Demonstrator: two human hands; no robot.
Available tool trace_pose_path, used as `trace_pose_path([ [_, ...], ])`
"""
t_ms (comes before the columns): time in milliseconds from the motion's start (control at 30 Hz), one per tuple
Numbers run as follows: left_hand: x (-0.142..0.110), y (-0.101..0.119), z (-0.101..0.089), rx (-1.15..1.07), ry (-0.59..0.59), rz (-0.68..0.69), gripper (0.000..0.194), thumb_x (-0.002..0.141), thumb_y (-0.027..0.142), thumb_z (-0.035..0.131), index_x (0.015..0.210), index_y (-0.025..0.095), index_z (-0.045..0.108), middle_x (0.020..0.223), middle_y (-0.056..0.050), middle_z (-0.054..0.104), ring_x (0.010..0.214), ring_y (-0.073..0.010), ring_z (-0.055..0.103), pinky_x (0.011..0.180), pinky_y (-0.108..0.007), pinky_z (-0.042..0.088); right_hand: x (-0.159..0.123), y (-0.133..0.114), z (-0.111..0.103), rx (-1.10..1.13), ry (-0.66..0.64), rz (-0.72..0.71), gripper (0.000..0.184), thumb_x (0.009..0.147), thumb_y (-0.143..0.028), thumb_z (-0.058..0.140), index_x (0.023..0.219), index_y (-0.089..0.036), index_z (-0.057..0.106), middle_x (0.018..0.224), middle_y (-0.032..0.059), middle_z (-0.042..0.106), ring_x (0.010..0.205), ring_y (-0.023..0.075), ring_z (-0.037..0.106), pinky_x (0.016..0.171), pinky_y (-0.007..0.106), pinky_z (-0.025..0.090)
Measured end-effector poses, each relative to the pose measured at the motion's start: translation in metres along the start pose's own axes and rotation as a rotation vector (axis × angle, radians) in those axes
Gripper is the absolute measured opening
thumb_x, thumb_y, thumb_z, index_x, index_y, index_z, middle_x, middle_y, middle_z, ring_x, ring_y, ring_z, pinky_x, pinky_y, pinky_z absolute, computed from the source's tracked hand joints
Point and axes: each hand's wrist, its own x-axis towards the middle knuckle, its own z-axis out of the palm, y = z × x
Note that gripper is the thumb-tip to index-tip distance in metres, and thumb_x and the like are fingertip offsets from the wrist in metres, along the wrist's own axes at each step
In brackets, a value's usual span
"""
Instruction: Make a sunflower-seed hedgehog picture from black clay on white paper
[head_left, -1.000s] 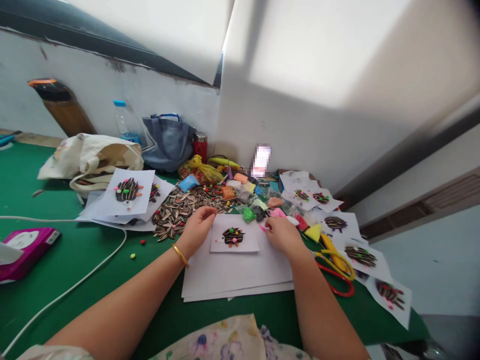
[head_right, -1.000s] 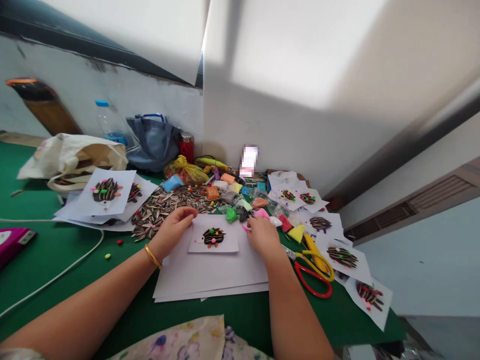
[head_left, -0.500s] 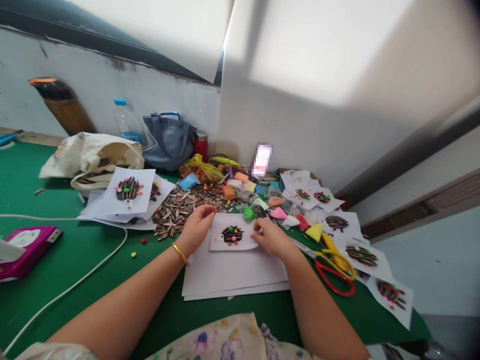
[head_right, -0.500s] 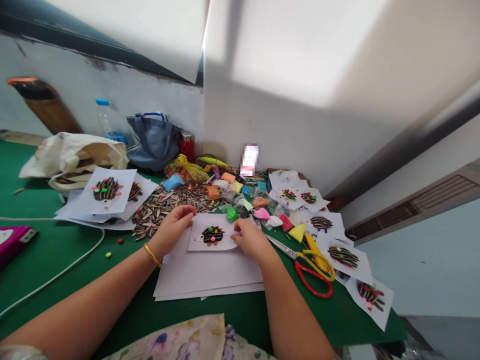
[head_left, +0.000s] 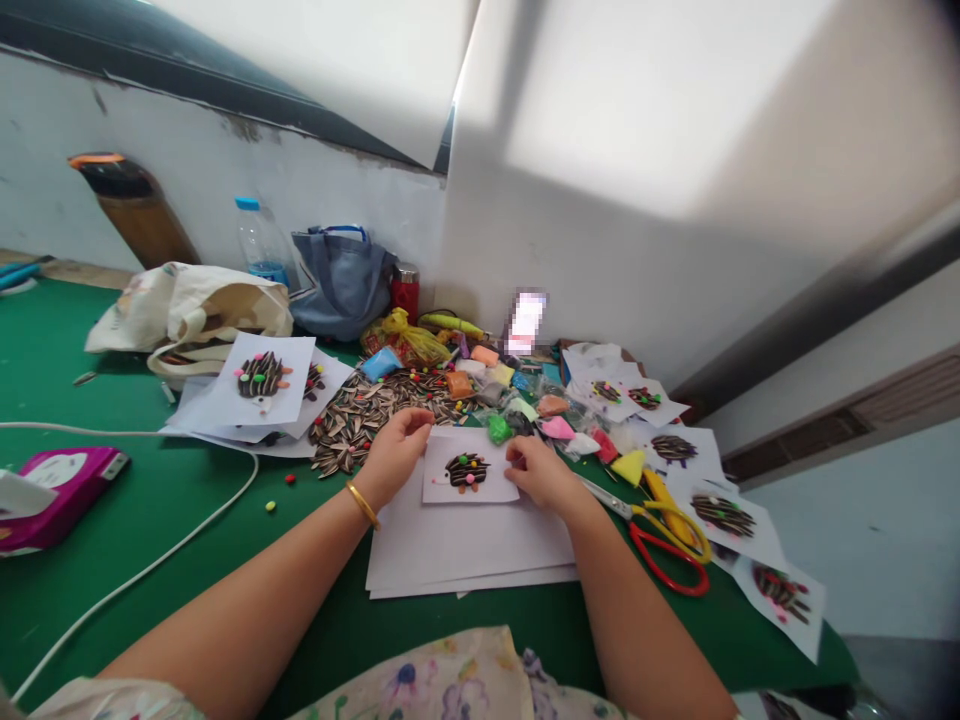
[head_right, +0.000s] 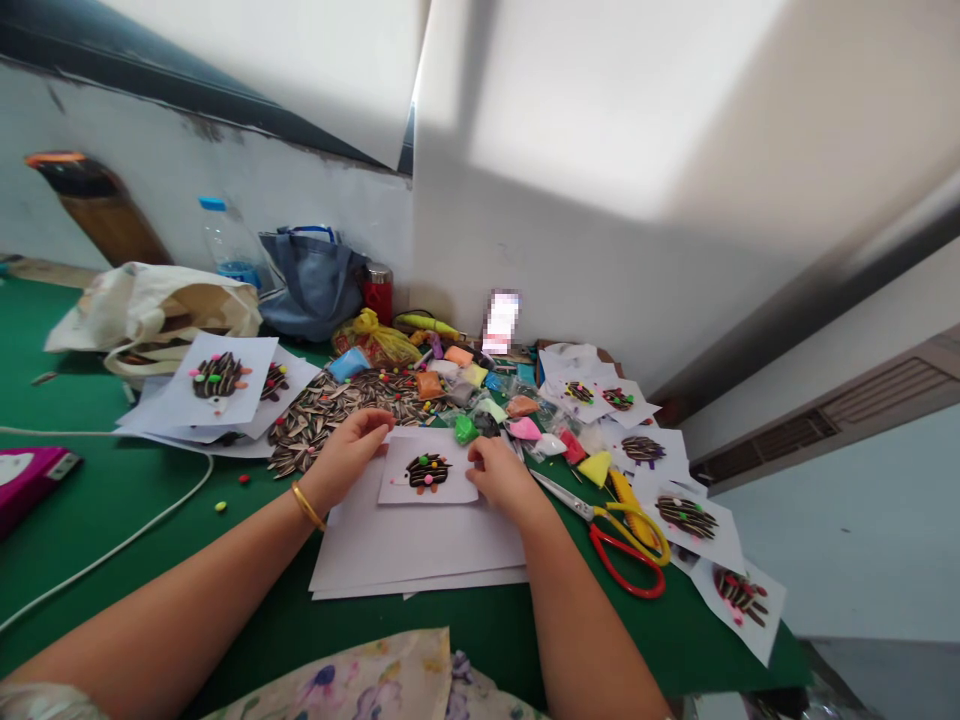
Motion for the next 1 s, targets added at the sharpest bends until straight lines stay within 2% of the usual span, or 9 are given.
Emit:
trace_pose_path([
  [233, -0.001, 0.000, -0.001, 0.141, -0.037, 0.030, 0.033, 0.071, 0.037, 0.064, 0.097, 0.016, 0.064, 0.093, -0.007, 0.068, 0.083, -0.0206, 0.064, 0.074, -0.034, 0.052, 0.000, -0.001, -0.002, -0.005, -0.028, -0.009, 0.013, 0.076, -0.014, 0.061, 0.087, -0.018, 0.057, 0.088, 0.0009, 0.057, 0.076, 0.0125, 0.050, 0.068, 0.023, 0.035],
  [467, -0.004, 0.005, -0.006, 0.567, -0.153, 0.127, 0.028, 0.072, 0.036, 0.063, 0.095, 0.021, 0.068, 0.095, -0.007, 0.070, 0.079, -0.0226, 0.064, 0.070, -0.032, 0.048, -0.002, -0.002, -0.004, 0.022, -0.100, -0.124, 0.016, 0.077, -0.013, 0.057, 0.091, -0.019, 0.055, 0.087, -0.0005, 0.055, 0.073, 0.0122, 0.050, 0.066, 0.022, 0.036],
  [533, -0.005, 0.006, -0.007, 0.628, -0.198, 0.119, 0.028, 0.071, 0.034, 0.064, 0.095, 0.022, 0.069, 0.090, -0.006, 0.071, 0.075, -0.0221, 0.063, 0.068, -0.031, 0.047, -0.001, -0.003, -0.001, 0.023, -0.064, -0.139, 0.017, 0.078, -0.013, 0.055, 0.093, -0.020, 0.055, 0.090, 0.0000, 0.056, 0.076, 0.0128, 0.051, 0.069, 0.023, 0.037],
  [633, -0.009, 0.007, -0.006, 0.676, -0.289, 0.090, 0.030, 0.069, 0.028, 0.062, 0.099, 0.024, 0.068, 0.077, -0.002, 0.068, 0.068, -0.0203, 0.061, 0.065, -0.029, 0.044, 0.002, -0.002, -0.001, 0.026, 0.060, -0.140, 0.017, 0.080, -0.013, 0.052, 0.095, -0.020, 0.054, 0.092, 0.0014, 0.058, 0.082, 0.0146, 0.052, 0.073, 0.024, 0.039],
  [700, -0.011, 0.007, -0.005, 0.695, -0.312, 0.110, 0.035, 0.070, 0.022, 0.058, 0.104, 0.026, 0.066, 0.073, -0.001, 0.066, 0.066, -0.0196, 0.060, 0.065, -0.028, 0.043, 0.002, 0.001, -0.005, -0.004, 0.151, -0.114, 0.013, 0.083, -0.016, 0.051, 0.095, -0.020, 0.055, 0.092, 0.0023, 0.059, 0.083, 0.0156, 0.053, 0.073, 0.025, 0.038],
  [800, -0.014, 0.009, -0.005, 0.710, -0.282, 0.175, 0.035, 0.073, 0.017, 0.050, 0.104, 0.026, 0.065, 0.082, -0.003, 0.066, 0.072, -0.0210, 0.060, 0.071, -0.030, 0.043, -0.002, 0.011, -0.019, -0.128, 0.246, -0.012, 0.008, 0.086, -0.022, 0.051, 0.090, -0.020, 0.057, 0.091, 0.0030, 0.060, 0.081, 0.0160, 0.053, 0.069, 0.025, 0.036],
  [900, -0.013, 0.010, -0.005, 0.734, -0.255, 0.203, 0.025, 0.074, 0.018, 0.048, 0.089, 0.023, 0.067, 0.089, -0.007, 0.067, 0.082, -0.0241, 0.061, 0.075, -0.032, 0.044, -0.012, 0.021, -0.032, -0.268, 0.224, 0.108, 0.010, 0.086, -0.027, 0.054, 0.087, -0.020, 0.061, 0.092, 0.0042, 0.062, 0.080, 0.0166, 0.054, 0.065, 0.026, 0.032],
  [1000, -0.011, 0.011, -0.006, 0.757, -0.253, 0.166, 0.019, 0.072, 0.019, 0.051, 0.080, 0.022, 0.068, 0.083, -0.008, 0.068, 0.079, -0.0246, 0.061, 0.071, -0.031, 0.044, -0.021, 0.028, -0.038, -0.324, 0.148, 0.172, 0.013, 0.085, -0.031, 0.057, 0.087, -0.020, 0.064, 0.095, 0.0050, 0.063, 0.080, 0.0166, 0.054, 0.063, 0.026, 0.030],
])
